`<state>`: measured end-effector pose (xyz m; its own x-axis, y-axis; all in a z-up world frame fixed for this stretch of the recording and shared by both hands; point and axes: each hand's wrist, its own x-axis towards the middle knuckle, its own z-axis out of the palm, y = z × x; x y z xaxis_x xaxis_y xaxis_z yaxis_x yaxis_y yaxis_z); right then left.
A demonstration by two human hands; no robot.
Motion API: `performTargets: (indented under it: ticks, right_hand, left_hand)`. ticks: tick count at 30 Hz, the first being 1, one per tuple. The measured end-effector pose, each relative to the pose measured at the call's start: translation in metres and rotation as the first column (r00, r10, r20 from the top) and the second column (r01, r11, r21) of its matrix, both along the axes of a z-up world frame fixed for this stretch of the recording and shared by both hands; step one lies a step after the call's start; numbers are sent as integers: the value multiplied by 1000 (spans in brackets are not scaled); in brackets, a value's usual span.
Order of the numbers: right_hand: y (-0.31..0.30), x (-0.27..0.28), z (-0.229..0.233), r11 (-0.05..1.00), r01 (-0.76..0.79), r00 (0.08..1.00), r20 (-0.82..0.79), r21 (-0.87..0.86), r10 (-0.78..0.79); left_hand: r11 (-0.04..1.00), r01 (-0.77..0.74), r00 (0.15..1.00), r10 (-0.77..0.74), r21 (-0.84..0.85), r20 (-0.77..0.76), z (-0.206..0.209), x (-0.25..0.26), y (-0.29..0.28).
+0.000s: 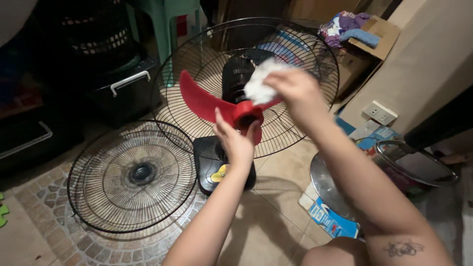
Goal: The person cleans the red blades of a standing fan using a white cloth. They wipe each blade individually, rotating the fan head to access different surfaces, and occasionally dip the cloth into a small white bowl on the floor.
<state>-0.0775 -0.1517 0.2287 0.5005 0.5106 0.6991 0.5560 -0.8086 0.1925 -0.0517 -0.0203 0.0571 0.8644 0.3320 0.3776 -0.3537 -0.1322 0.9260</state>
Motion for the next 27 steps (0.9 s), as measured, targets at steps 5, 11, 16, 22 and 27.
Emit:
performTargets:
  ticks: [5, 11, 16, 22, 27]
  right_hand:
    - [-31, 31, -86, 963, 236, 861, -430, -133, -271]
    - [-103, 27, -221, 958, 278, 602, -790, 73, -114]
    - [-119, 12, -227, 594, 645, 610, -792, 481, -21]
    - [-29, -7, -121, 628, 228, 972, -210, 744, -105]
    - [44, 1, -109, 875, 139, 990, -33, 465, -140]
  left_hand:
    - [981, 76, 995, -86, 178, 52, 17, 4, 8]
    - [887, -9, 946, -142, 461, 292, 10, 3, 16]
    - [915, -63, 944, -75, 399, 321, 9, 7, 21]
    - [959, 51, 990, -85, 281, 111, -16, 17, 23]
    - [972, 171, 980, -185, 162, 74, -44, 39, 27]
